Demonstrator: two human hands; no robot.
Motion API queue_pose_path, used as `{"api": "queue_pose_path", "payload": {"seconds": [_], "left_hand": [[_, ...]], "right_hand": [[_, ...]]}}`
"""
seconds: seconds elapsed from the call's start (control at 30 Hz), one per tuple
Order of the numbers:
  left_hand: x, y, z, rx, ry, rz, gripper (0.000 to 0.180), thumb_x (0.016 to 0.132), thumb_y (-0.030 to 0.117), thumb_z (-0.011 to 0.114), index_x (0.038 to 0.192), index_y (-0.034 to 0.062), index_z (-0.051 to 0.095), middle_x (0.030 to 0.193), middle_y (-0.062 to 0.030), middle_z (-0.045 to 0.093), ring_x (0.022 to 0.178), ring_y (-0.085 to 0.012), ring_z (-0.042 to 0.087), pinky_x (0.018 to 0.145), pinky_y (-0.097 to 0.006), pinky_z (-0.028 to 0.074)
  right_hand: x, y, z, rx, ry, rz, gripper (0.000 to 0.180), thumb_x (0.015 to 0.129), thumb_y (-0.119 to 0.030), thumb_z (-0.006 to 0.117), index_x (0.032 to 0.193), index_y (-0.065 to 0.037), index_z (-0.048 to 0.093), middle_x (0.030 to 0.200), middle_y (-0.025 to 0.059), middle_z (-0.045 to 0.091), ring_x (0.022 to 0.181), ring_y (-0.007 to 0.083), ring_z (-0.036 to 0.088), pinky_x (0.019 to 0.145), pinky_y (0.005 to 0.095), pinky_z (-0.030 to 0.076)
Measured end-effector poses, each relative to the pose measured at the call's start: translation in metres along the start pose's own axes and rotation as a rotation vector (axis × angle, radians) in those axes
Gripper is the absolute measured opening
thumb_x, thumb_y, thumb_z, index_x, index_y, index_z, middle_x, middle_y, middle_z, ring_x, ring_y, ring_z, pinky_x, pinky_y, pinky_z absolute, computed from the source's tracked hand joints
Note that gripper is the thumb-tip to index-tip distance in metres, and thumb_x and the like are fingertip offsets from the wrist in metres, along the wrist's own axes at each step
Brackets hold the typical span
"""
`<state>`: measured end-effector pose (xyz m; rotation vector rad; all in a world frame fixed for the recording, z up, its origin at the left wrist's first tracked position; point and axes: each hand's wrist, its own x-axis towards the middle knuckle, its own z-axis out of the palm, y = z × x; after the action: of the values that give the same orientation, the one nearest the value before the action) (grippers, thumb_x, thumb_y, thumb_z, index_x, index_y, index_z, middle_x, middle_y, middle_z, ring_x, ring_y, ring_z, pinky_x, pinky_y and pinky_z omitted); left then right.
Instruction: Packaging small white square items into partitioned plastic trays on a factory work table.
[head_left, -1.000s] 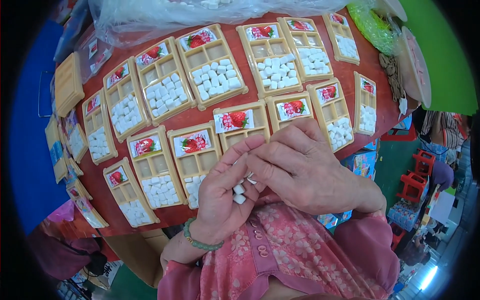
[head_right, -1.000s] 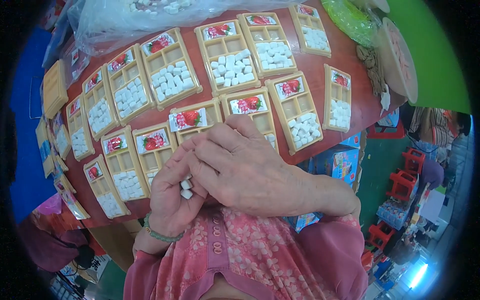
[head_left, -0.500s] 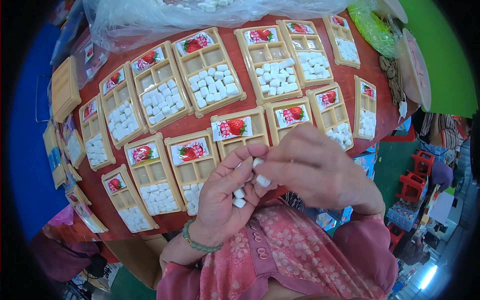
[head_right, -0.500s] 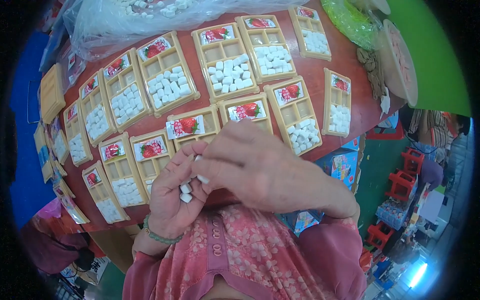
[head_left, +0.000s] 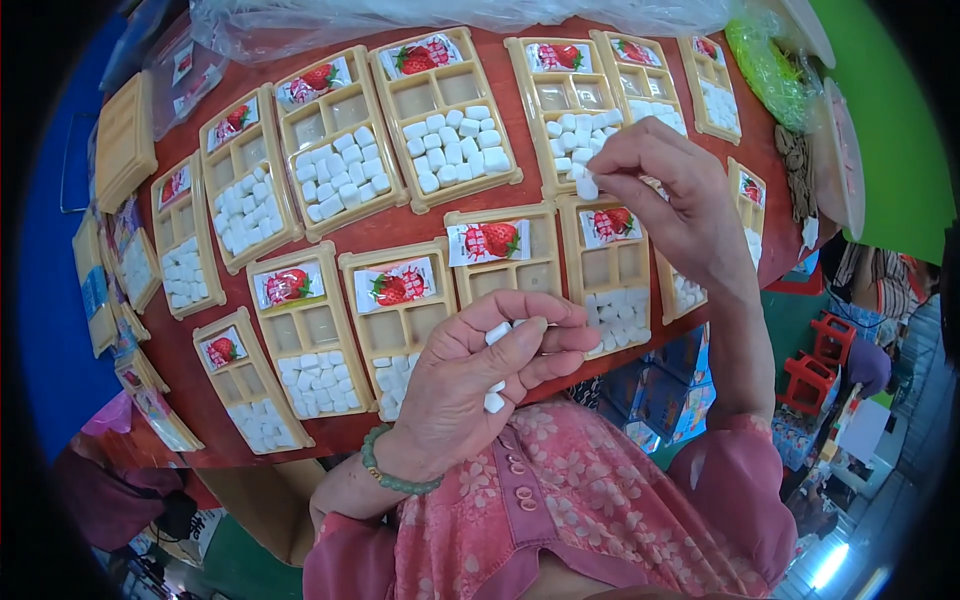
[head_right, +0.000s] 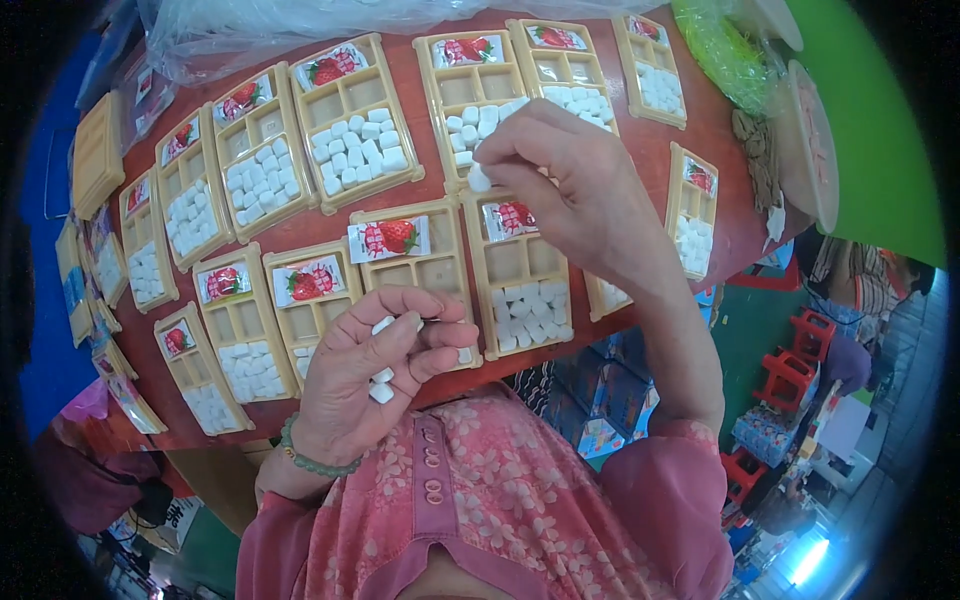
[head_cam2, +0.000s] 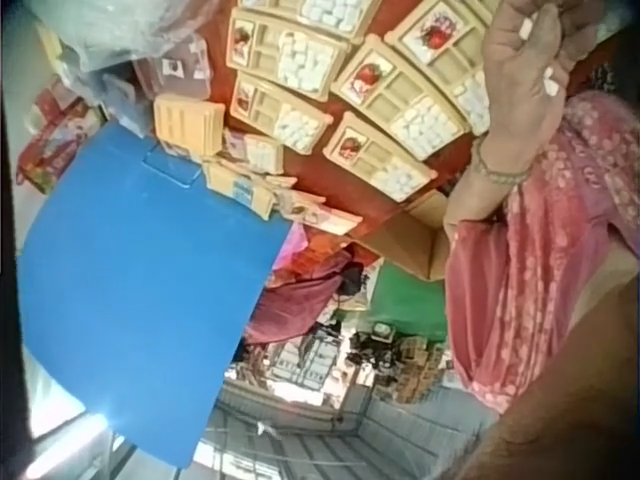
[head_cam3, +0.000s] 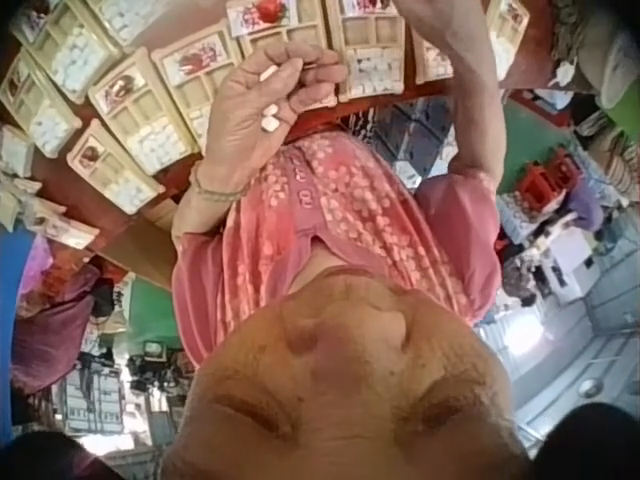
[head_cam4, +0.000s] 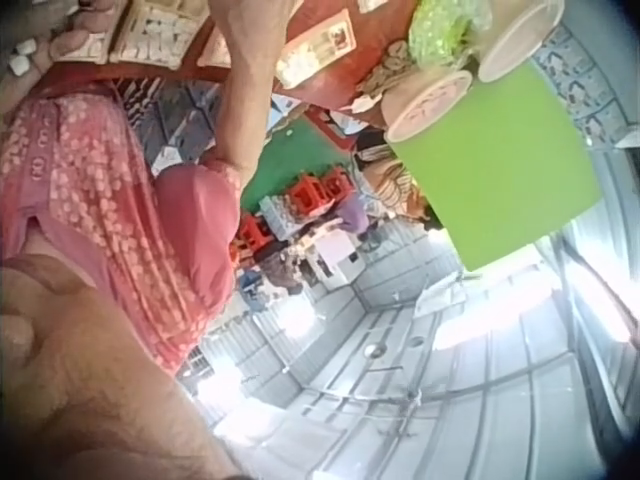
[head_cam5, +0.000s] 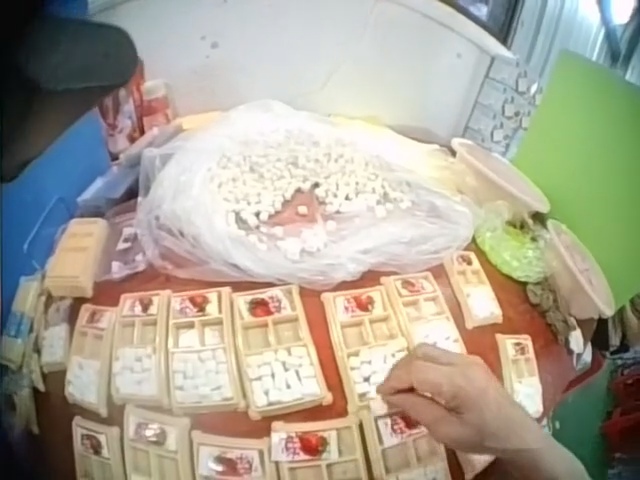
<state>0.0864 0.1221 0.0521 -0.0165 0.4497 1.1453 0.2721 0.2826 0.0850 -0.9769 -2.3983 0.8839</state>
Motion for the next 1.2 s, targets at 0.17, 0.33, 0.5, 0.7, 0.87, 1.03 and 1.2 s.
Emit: {"api": "queue_pose_path", "payload": {"seconds": [0.17, 0.33, 0.5, 0.7, 0.87, 1.03, 1.2], "left_hand": [[-0.002, 0.0, -0.005, -0.035, -0.014, -0.023, 0.024, 0.103, 0.008, 0.052, 0.122, -0.0047, 0.056, 0.124, -0.0198, 0.061, 0.112, -0.0291, 0.066, 0.092, -0.035, 0.059], [-0.003, -0.001, -0.007, -0.065, -0.051, -0.064, 0.023, 0.103, 0.009, 0.05, 0.121, -0.0042, 0.056, 0.121, -0.0186, 0.062, 0.109, -0.0273, 0.067, 0.091, -0.034, 0.059], [-0.004, -0.004, -0.01, -0.057, -0.067, -0.078, 0.021, 0.104, 0.009, 0.049, 0.118, -0.0034, 0.057, 0.12, -0.018, 0.062, 0.104, -0.0239, 0.068, 0.084, -0.031, 0.059], [-0.005, -0.004, -0.009, -0.04, -0.063, -0.099, 0.02, 0.105, 0.012, 0.049, 0.116, -0.0027, 0.057, 0.118, -0.017, 0.062, 0.098, -0.0221, 0.068, 0.08, -0.029, 0.058], [-0.006, -0.004, -0.01, -0.046, -0.073, -0.096, 0.02, 0.105, 0.012, 0.049, 0.115, -0.0022, 0.057, 0.116, -0.0163, 0.061, 0.098, -0.0217, 0.068, 0.08, -0.028, 0.058], [-0.007, -0.004, -0.009, -0.037, -0.058, -0.107, 0.02, 0.105, 0.013, 0.049, 0.115, -0.0019, 0.057, 0.116, -0.016, 0.061, 0.097, -0.0214, 0.068, 0.079, -0.028, 0.058], [-0.007, -0.002, -0.01, 0.001, -0.077, -0.132, 0.019, 0.105, 0.013, 0.049, 0.115, -0.0016, 0.057, 0.116, -0.0157, 0.061, 0.097, -0.0212, 0.068, 0.08, -0.027, 0.057]], "right_hand": [[0.007, 0.009, 0.012, -0.019, -0.017, -0.026, 0.014, 0.087, 0.006, 0.064, 0.1, 0.001, 0.068, 0.096, 0.0089, 0.064, 0.088, 0.0177, 0.064, 0.076, 0.0281, 0.052], [0.011, 0.006, 0.015, -0.048, 0.017, -0.006, 0.014, 0.086, 0.005, 0.066, 0.099, 0.001, 0.068, 0.095, 0.0087, 0.064, 0.088, 0.0174, 0.064, 0.076, 0.0276, 0.052], [0.014, 0.002, 0.014, 0.022, 0.052, 0.051, 0.012, 0.085, 0.003, 0.069, 0.096, 0.002, 0.067, 0.095, 0.0083, 0.063, 0.087, 0.0167, 0.064, 0.075, 0.0271, 0.051], [0.013, 0.006, 0.017, -0.113, -0.016, -0.035, 0.01, 0.084, 0.002, 0.071, 0.093, 0.001, 0.069, 0.095, 0.0078, 0.063, 0.086, 0.0167, 0.065, 0.073, 0.0278, 0.052], [0.012, 0.009, 0.014, -0.203, -0.034, -0.119, 0.016, 0.086, 0.0, 0.069, 0.102, 0.0, 0.071, 0.098, 0.0087, 0.064, 0.087, 0.0184, 0.066, 0.073, 0.0294, 0.053], [0.013, 0.006, 0.014, -0.236, -0.063, -0.118, 0.014, 0.085, 0.0, 0.07, 0.099, -0.001, 0.069, 0.095, 0.0081, 0.065, 0.086, 0.0212, 0.065, 0.075, 0.0312, 0.051], [0.016, 0.005, 0.016, -0.323, -0.024, -0.119, 0.011, 0.082, 0.0, 0.071, 0.091, -0.004, 0.066, 0.087, 0.0057, 0.066, 0.084, 0.0231, 0.064, 0.079, 0.0338, 0.047]]}}
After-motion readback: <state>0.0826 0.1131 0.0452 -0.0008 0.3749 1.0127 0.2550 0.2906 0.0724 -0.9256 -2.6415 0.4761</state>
